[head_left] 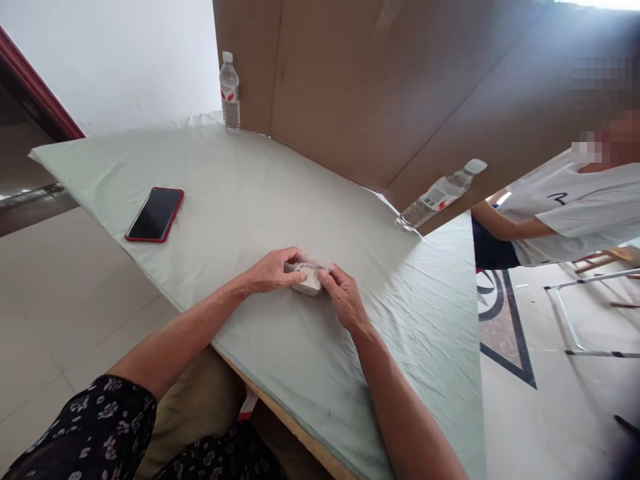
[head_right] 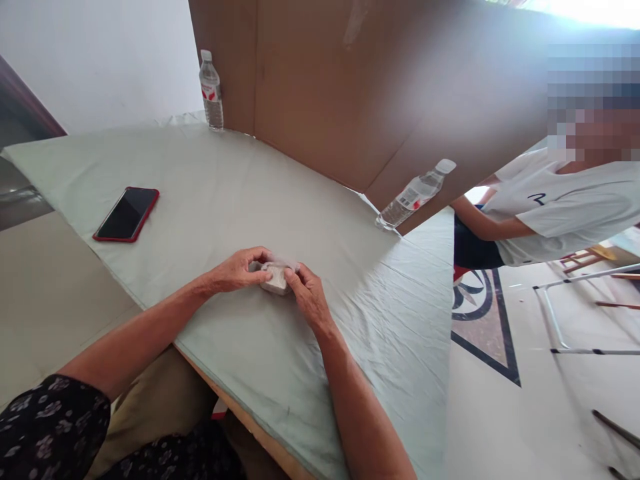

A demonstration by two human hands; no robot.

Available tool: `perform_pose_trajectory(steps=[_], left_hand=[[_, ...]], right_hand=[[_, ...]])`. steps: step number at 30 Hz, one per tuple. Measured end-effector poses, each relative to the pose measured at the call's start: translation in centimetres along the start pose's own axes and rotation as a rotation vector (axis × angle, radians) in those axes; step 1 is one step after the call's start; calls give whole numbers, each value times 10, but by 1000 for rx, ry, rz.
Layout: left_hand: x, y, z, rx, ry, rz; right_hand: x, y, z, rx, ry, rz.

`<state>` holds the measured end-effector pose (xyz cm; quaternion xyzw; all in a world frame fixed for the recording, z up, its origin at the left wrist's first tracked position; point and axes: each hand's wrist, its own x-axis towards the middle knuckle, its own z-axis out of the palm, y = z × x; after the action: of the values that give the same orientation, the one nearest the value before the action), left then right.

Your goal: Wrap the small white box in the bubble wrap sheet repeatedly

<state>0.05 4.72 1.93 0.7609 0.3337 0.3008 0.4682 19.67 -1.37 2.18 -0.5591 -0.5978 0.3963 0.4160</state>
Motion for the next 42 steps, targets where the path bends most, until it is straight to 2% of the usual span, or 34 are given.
perform_pose_trajectory(steps=[3,6,8,12,15,17,22,27,36,42], left_hand=[[1,0,0,-122,-61,-63],[3,-1,4,-153,-38,-91],[4,-2,7,-163,-14,-109],[5,-2,10,-145,25,-126],[5,-1,9,-145,42,-139],[4,0,6,-216,17,-159],[0,1,0,-492,-156,-199],[1,1,1,-527,-110,-309],[3,-4,5,-611,-101,-314],[4,-1,5,-631,-110,-336]], right_hand=[[-1,1,3,-140,45,0],[1,4,4,-227,84,-17],[2,6,3,-197,72,-23],[0,6,0,-81,-39,-56],[-3,5,1,-80,-28,-46],[-4,5,3,-66,0,-16],[-4,4,8,-14,-10,54],[-1,7,7,-164,92,-19],[3,17,5,60,122,44],[22,4,-3,136,118,153]])
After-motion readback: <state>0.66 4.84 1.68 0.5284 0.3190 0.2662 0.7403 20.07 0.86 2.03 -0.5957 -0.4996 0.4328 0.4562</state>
